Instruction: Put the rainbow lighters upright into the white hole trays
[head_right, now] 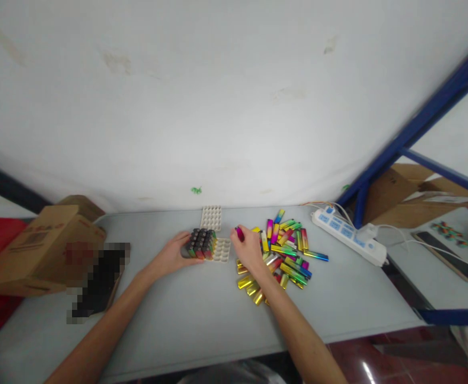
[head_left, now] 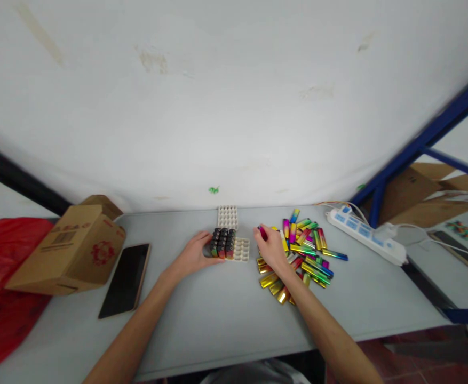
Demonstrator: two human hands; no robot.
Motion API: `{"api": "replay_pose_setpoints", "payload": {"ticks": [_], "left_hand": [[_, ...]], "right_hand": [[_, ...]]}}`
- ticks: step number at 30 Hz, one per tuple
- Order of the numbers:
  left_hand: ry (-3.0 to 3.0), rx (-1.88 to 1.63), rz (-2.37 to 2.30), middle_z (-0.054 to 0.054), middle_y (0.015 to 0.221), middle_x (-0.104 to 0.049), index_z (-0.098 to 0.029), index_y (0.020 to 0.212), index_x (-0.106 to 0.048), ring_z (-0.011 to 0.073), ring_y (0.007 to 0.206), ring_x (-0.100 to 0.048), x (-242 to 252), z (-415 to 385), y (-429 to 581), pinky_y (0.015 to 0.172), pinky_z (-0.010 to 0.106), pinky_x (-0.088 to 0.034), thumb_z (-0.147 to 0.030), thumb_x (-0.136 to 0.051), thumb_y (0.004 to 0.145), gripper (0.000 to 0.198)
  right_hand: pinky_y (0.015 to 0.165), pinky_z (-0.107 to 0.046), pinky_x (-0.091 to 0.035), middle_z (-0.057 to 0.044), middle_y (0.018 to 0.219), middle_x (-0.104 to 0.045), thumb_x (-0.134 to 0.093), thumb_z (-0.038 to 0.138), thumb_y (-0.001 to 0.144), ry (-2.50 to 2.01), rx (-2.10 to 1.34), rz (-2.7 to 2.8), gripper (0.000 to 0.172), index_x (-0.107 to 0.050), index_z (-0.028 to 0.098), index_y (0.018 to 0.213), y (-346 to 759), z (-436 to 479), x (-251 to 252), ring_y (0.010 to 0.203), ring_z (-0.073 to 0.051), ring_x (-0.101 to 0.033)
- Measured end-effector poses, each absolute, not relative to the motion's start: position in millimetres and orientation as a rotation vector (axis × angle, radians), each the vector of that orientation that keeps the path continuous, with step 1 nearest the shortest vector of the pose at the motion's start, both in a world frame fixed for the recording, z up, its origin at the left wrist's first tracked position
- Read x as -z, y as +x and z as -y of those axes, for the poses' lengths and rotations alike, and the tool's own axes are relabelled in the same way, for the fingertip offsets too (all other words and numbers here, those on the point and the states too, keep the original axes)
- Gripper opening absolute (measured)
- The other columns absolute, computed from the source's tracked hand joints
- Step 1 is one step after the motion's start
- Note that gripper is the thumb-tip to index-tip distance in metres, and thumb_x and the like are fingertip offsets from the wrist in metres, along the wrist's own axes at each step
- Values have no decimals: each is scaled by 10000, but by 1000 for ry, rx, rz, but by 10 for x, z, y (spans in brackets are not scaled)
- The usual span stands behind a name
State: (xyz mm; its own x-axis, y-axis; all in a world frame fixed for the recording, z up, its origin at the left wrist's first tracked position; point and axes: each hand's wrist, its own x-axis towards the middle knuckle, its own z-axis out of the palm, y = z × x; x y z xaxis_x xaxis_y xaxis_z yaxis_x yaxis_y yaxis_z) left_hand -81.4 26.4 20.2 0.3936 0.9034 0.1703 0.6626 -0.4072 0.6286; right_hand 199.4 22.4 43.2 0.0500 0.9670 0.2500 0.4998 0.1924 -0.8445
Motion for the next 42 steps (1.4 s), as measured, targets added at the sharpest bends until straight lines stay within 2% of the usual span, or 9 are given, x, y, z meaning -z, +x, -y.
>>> {"api": "replay_pose_setpoints", "payload": {"ticks": [5, 10, 16, 21, 24, 29, 35, 39, 42], "left_hand": [[2191, -716, -1338, 136, 1164, -789, -187, 1118, -825, 374, 1131, -726, -173, -280, -826, 1046, 512, -584, -571, -980, 725, 572], [2173, -735, -1325, 156, 1250, -791, -204, 1182, -831, 392, 1203, -719, -144, -291, -840, 1117, 550, -564, -556, -998, 706, 615], [2194, -709, -1341, 135, 1221, -789, -187, 1168, -832, 373, 1178, -721, -181, -267, -821, 1089, 496, -575, -565, -985, 729, 599], [2192, -692, -1363, 129, 1188, -786, -188, 1148, -830, 362, 1153, -720, -196, -261, -810, 1082, 489, -576, -560, -995, 715, 595], [2195, -703, -1340, 134, 1185, -785, -181, 1136, -829, 361, 1149, -721, -205, -261, -806, 1071, 491, -576, -558, -982, 737, 570], [2188, -710, -1344, 115, 1176, -792, -205, 1126, -829, 352, 1132, -728, -205, -268, -812, 1050, 473, -583, -579, -986, 715, 577], [2174, -703, -1347, 117, 1200, -793, -209, 1145, -825, 341, 1140, -719, -177, -271, -831, 1054, 456, -576, -576, -992, 711, 592], [2161, -709, -1358, 124, 1234, -785, -210, 1162, -817, 349, 1176, -711, -165, -264, -829, 1097, 475, -559, -570, -990, 714, 600], [2148, -733, -1346, 115, 1194, -788, -211, 1148, -815, 340, 1153, -713, -158, -264, -827, 1086, 458, -563, -576, -995, 703, 603]], "right_hand": [[600, -305, -280, 53, 552, -422, -489, 655, 1015, -1396, -649, 1621, 538, -390, 269, 654, 1971, -193, -477, 571, -145, -374], [594, -305, -263, 48, 541, -403, -496, 600, 989, -1396, -635, 1668, 503, -368, 273, 629, 1977, -199, -473, 561, -143, -362], [619, -286, -312, 56, 595, -486, -503, 466, 946, -1390, -705, 1666, 281, -534, 249, 771, 1970, -192, -449, 576, -151, -455], [641, -295, -352, 55, 619, -496, -455, 537, 1056, -1378, -702, 1726, 366, -524, 258, 829, 1974, -196, -408, 604, -170, -487], [682, -314, -418, 26, 703, -559, -430, 534, 1120, -1328, -656, 1808, 389, -516, 264, 854, 1987, -206, -384, 673, -191, -543], [899, -372, -525, -78, 1005, -671, -395, 483, 1176, -1164, -526, 1961, 387, -575, 254, 921, 2018, -227, -344, 959, -241, -653], [744, -337, -485, -25, 789, -641, -434, 481, 1186, -1268, -506, 1981, 411, -551, 257, 862, 2053, -288, -204, 742, -222, -620], [830, -347, -524, -71, 940, -736, -452, 450, 1192, -1167, -522, 2088, 355, -627, 231, 974, 2061, -296, -173, 882, -238, -692], [888, -368, -552, -89, 1013, -745, -483, 400, 1188, -1151, -504, 2187, 297, -661, 221, 1032, 2060, -303, -178, 947, -249, -700]]}}
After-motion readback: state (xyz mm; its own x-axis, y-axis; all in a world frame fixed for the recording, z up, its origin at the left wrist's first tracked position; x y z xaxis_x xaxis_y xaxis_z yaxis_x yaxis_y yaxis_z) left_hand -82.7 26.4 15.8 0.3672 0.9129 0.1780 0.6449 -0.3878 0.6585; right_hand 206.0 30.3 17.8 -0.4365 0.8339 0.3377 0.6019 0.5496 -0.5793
